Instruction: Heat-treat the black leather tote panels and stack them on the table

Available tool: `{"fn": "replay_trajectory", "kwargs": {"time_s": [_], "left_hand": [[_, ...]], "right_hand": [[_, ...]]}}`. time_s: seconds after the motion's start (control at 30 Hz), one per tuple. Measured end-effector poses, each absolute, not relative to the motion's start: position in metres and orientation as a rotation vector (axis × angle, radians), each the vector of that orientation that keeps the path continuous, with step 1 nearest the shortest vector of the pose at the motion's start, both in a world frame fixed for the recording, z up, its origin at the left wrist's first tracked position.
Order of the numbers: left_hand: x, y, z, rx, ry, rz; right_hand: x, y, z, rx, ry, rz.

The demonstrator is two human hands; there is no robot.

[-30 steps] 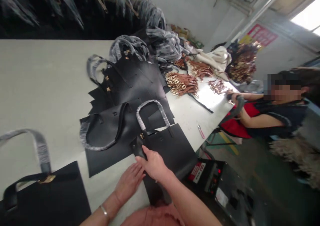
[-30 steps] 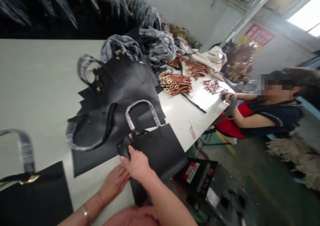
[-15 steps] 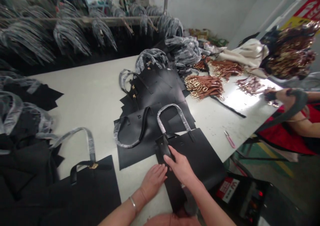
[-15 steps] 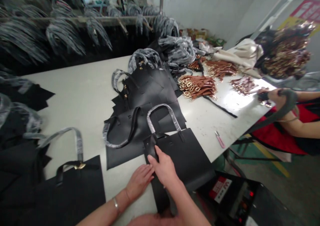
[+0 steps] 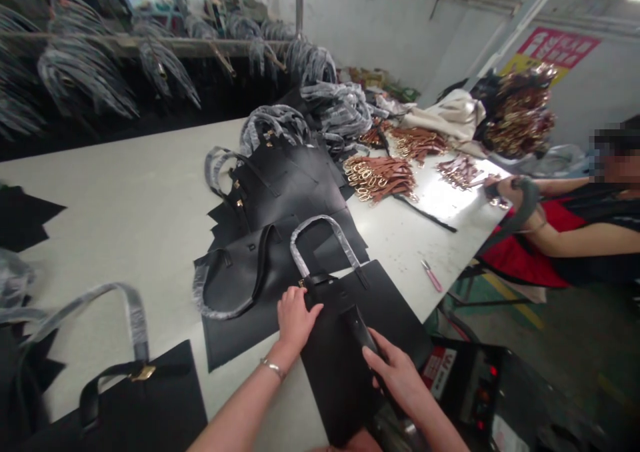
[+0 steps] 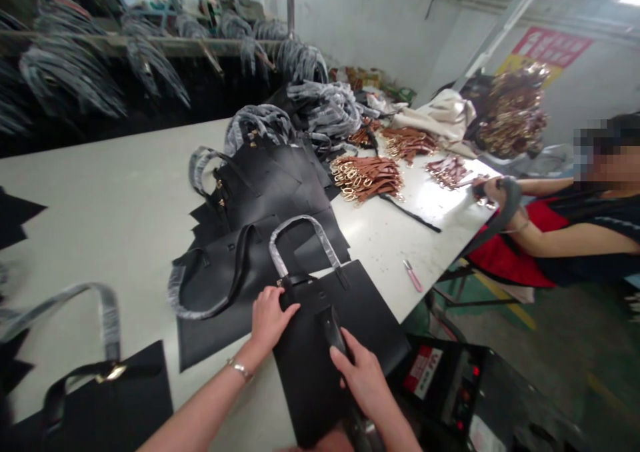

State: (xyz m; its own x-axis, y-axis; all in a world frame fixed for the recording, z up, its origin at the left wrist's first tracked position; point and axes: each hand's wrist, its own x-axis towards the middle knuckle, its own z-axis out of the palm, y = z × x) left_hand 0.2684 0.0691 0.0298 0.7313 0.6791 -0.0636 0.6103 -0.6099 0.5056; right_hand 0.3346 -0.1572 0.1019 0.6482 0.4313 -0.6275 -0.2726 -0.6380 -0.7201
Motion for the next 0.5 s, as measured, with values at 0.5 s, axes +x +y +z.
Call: {"fn": "replay_trajectory", "kwargs": {"time_s": [0.5], "left_hand": [[0.274, 0.081, 0.022, 2.416, 1.061, 0.196]], "right_hand": [[0.349, -0.182, 0.109, -1.970, 0.065, 0.866]]}}
